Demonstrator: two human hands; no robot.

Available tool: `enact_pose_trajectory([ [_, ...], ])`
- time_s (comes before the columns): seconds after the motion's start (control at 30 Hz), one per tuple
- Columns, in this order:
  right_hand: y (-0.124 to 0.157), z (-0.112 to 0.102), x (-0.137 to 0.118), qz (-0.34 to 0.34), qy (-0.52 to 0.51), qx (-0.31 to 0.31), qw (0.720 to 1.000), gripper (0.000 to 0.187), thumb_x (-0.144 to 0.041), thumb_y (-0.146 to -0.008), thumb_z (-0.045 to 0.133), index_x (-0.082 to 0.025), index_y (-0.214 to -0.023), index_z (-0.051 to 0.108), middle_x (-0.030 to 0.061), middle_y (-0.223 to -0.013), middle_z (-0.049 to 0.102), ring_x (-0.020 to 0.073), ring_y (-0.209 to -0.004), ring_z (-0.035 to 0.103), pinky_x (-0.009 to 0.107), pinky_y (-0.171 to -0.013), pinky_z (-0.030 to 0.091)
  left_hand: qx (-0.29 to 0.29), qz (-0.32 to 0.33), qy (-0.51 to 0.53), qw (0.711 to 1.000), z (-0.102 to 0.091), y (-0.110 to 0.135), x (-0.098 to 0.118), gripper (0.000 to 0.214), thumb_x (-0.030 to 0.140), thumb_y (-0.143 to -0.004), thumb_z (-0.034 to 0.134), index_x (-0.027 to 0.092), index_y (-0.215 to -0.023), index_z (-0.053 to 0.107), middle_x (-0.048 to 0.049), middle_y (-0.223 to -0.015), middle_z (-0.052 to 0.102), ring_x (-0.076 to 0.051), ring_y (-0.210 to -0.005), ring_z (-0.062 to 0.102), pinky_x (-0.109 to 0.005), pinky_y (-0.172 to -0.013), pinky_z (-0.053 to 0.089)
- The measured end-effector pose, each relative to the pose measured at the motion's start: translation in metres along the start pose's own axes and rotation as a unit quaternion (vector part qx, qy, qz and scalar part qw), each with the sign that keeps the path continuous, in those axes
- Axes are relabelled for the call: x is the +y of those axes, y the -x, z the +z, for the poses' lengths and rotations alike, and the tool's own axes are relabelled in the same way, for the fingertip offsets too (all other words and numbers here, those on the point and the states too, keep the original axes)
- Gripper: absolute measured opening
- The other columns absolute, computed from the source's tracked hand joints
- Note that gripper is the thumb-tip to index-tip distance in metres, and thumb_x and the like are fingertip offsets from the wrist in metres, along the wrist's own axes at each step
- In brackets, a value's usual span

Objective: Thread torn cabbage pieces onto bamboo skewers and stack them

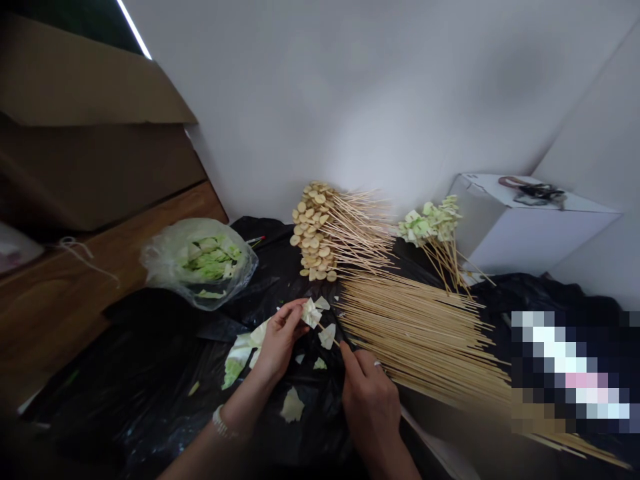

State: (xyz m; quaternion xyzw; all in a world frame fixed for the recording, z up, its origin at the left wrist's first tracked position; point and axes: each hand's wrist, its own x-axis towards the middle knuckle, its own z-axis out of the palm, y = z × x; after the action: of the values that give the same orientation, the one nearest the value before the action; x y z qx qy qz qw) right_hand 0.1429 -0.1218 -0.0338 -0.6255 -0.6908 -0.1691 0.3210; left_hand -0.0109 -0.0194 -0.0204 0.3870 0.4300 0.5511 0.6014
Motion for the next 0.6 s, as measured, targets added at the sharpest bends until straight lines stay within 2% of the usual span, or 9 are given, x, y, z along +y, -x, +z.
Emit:
enact_pose_trajectory([
  [0.13, 0.0008, 0.0004, 0.0010, 0.007, -0.013, 0.001, 1.000, 0.033, -0.013, -0.095, 0.039, -0.017, -0.112, 0.068, 0.0042, -0.082, 0.068, 0.0130, -0.065, 0.063, 0.023, -0.059, 0.044, 0.005, -0.009, 0.012, 1.000, 0.0017, 0.0006, 0.0011, 0.039, 0.039, -0.063, 0.083, 0.019, -0.096, 0.075, -0.0035, -0.081, 0.071, -0.013, -0.071, 0.063, -0.022, -0.065, 0.051],
  [0.33, 0.0043, 0.0056, 0.0062, -0.005, -0.066, 0.004, 0.998, 0.029, -0.016, -0.095, 0.044, -0.016, -0.115, 0.065, 0.0043, -0.083, 0.069, 0.0127, -0.068, 0.065, 0.022, -0.066, 0.047, 0.015, -0.049, 0.082, 0.995, 0.0025, -0.0014, -0.0005, 0.038, 0.034, -0.060, 0.085, 0.017, -0.093, 0.076, -0.0057, -0.087, 0.073, -0.013, -0.072, 0.064, -0.022, -0.066, 0.052],
  [0.5, 0.0000, 0.0037, 0.0025, 0.041, -0.123, -0.023, 0.991, 0.027, -0.014, -0.095, 0.040, -0.015, -0.104, 0.065, 0.0064, -0.086, 0.070, 0.0148, -0.071, 0.067, 0.024, -0.067, 0.050, 0.003, -0.063, 0.095, 0.994, 0.0030, -0.0005, 0.0006, 0.035, 0.032, -0.061, 0.085, 0.017, -0.091, 0.077, -0.0061, -0.090, 0.074, -0.012, -0.073, 0.064, -0.020, -0.065, 0.051],
  [0.6, -0.0030, 0.0024, -0.0005, 0.058, -0.160, -0.044, 0.984, 0.025, -0.014, -0.094, 0.038, -0.017, -0.098, 0.063, 0.0043, -0.083, 0.070, 0.0146, -0.070, 0.067, 0.024, -0.064, 0.050, 0.003, -0.071, 0.100, 0.992, 0.0032, 0.0000, 0.0018, 0.035, 0.032, -0.060, 0.086, 0.017, -0.090, 0.078, -0.0063, -0.090, 0.074, -0.012, -0.074, 0.064, -0.019, -0.065, 0.050],
])
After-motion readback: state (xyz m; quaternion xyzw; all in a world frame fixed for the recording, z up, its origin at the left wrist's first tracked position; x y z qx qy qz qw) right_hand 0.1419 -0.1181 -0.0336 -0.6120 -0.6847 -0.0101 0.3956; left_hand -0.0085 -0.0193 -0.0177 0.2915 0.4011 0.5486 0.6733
